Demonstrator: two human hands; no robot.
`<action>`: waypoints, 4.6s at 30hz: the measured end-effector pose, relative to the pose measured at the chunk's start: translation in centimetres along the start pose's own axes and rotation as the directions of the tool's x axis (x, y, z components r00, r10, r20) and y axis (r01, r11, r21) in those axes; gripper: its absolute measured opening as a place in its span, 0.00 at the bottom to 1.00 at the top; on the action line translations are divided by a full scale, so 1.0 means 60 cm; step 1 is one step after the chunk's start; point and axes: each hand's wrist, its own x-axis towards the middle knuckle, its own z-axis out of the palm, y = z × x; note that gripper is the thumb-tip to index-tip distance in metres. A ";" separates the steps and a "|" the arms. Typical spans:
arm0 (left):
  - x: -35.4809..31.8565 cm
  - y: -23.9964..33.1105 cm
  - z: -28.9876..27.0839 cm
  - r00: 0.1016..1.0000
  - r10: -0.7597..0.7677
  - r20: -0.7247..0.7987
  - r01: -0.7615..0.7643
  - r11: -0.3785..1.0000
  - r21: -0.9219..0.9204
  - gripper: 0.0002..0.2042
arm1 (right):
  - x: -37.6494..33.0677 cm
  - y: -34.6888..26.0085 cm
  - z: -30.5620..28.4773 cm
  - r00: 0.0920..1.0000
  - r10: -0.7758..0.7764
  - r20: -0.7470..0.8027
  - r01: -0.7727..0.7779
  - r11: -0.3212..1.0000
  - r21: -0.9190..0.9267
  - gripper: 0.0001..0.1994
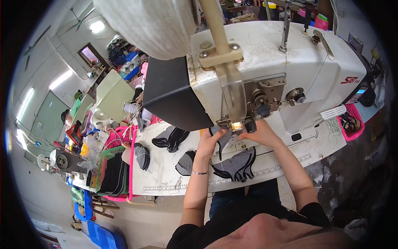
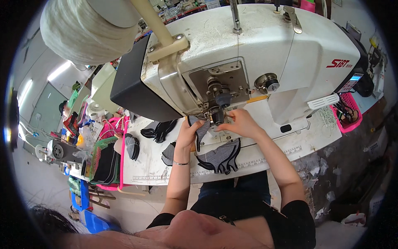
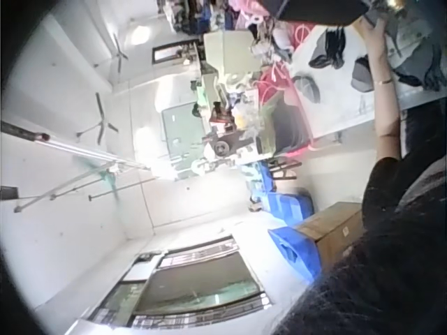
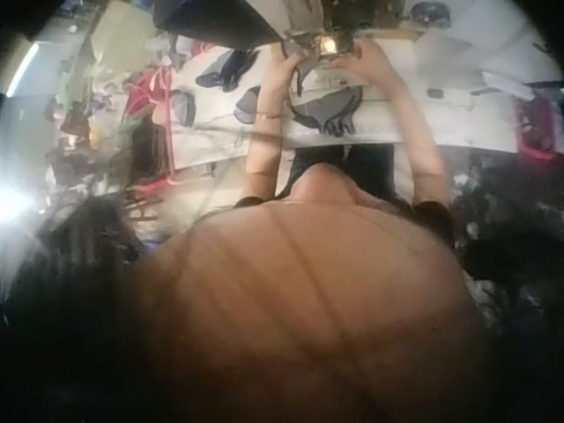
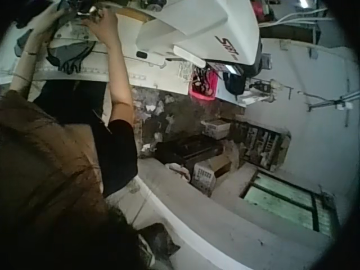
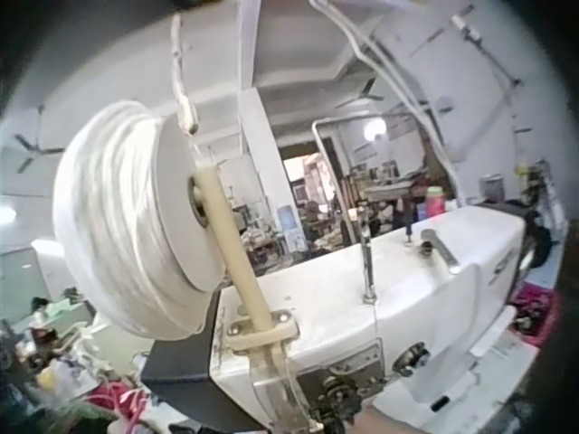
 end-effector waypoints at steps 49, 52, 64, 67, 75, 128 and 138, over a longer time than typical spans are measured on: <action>-0.003 -0.015 0.004 1.000 -0.008 -0.023 0.006 0.994 -0.112 0.11 | -0.063 -0.133 0.058 0.953 0.303 -0.014 -0.267 0.860 0.435 0.10; -0.007 -0.011 0.009 0.999 -0.017 -0.046 0.011 0.993 -0.120 0.11 | -0.057 -0.126 0.061 0.956 0.290 -0.036 -0.259 0.898 0.357 0.11; -0.007 -0.011 0.009 0.999 -0.008 -0.042 0.003 0.994 -0.112 0.10 | -0.060 -0.133 0.070 0.945 0.320 -0.065 -0.272 0.881 0.387 0.10; -0.006 -0.016 0.005 0.999 -0.014 -0.048 0.009 0.995 -0.103 0.10 | -0.059 -0.129 0.071 0.944 0.324 -0.055 -0.276 0.873 0.403 0.10; -0.005 -0.018 0.007 0.998 -0.009 -0.070 0.000 0.993 -0.120 0.11 | -0.079 -0.109 0.080 0.871 0.104 -0.480 0.144 0.880 0.453 0.06; -0.004 -0.009 0.001 0.999 -0.023 -0.025 0.021 0.997 -0.077 0.10 | -0.057 -0.076 0.009 0.836 -0.341 -0.430 0.310 0.940 -0.143 0.24; -0.002 -0.010 -0.002 1.000 -0.013 -0.015 0.012 0.998 -0.056 0.12 | -0.091 -0.050 0.032 0.852 -0.203 -0.483 0.194 0.978 -0.069 0.34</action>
